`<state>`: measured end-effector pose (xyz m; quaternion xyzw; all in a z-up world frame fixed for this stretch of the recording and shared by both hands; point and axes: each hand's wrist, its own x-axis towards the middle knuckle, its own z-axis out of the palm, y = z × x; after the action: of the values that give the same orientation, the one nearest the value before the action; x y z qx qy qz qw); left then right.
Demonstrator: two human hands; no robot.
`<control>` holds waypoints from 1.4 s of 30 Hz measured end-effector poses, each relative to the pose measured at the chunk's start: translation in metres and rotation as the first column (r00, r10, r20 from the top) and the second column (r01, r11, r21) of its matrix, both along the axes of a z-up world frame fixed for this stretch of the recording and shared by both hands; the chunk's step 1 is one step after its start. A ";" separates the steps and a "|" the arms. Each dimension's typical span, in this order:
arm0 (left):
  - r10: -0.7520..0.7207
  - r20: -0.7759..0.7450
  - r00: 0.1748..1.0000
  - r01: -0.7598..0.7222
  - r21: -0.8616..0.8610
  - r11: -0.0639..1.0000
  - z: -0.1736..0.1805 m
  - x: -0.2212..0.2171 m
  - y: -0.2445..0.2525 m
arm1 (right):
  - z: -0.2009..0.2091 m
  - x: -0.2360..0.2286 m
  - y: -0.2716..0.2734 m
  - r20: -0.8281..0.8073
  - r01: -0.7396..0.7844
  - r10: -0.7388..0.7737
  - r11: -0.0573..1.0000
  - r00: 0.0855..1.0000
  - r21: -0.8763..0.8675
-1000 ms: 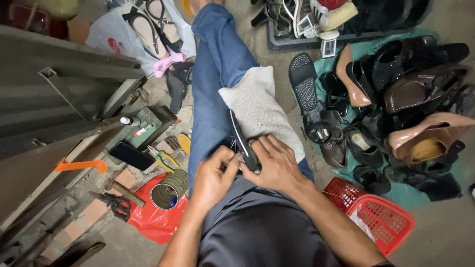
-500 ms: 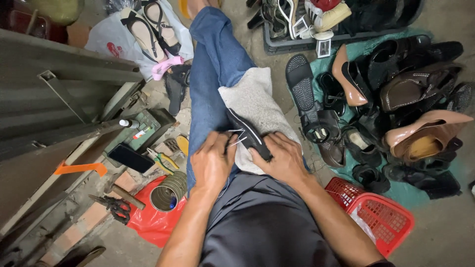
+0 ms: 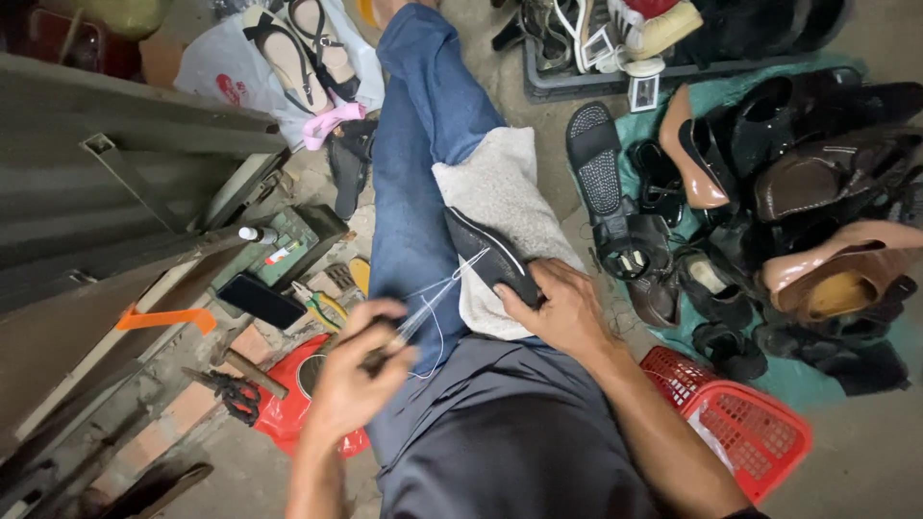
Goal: Hand-stitching the sole of a shoe using a needle and thread while sitting on the floor.
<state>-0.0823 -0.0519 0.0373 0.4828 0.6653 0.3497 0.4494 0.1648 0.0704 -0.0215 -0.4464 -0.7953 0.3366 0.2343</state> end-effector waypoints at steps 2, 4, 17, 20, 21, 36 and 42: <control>0.122 -0.098 0.988 -0.131 -0.088 0.987 -0.023 -0.030 -0.047 | -0.002 0.000 0.001 0.010 -0.010 0.010 1.000 1.000 -0.019; 0.236 -0.208 0.949 -0.272 -0.164 0.948 -0.056 -0.061 -0.111 | -0.003 0.001 0.002 0.016 -0.026 0.026 0.999 1.000 -0.041; 0.162 -0.713 0.683 -0.710 -0.594 0.378 -0.229 -0.173 -0.399 | -0.005 -0.001 0.014 -0.113 -0.034 0.030 0.999 0.993 -0.032; -0.038 -0.714 0.699 -0.640 -0.647 0.414 -0.252 -0.156 -0.382 | 0.000 -0.003 0.014 -0.105 -0.026 0.021 0.999 0.994 -0.043; -0.139 -0.703 0.698 -0.602 -0.681 0.417 -0.259 -0.144 -0.381 | 0.000 -0.004 0.013 -0.098 -0.023 0.019 0.999 0.995 -0.048; 0.100 -0.295 0.950 -0.094 0.033 0.995 -0.045 0.069 0.047 | 0.001 0.007 0.003 -0.042 -0.015 0.012 0.997 0.999 -0.074; 0.170 -0.220 0.960 -0.132 0.181 0.975 -0.037 0.077 0.042 | -0.048 0.058 0.008 -0.032 0.426 -0.467 0.832 0.884 -0.356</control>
<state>-0.0051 -0.0101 0.0003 0.5038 0.7176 0.3772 0.2983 0.2225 0.0785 -0.0695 -0.6326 -0.5837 0.4299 0.2726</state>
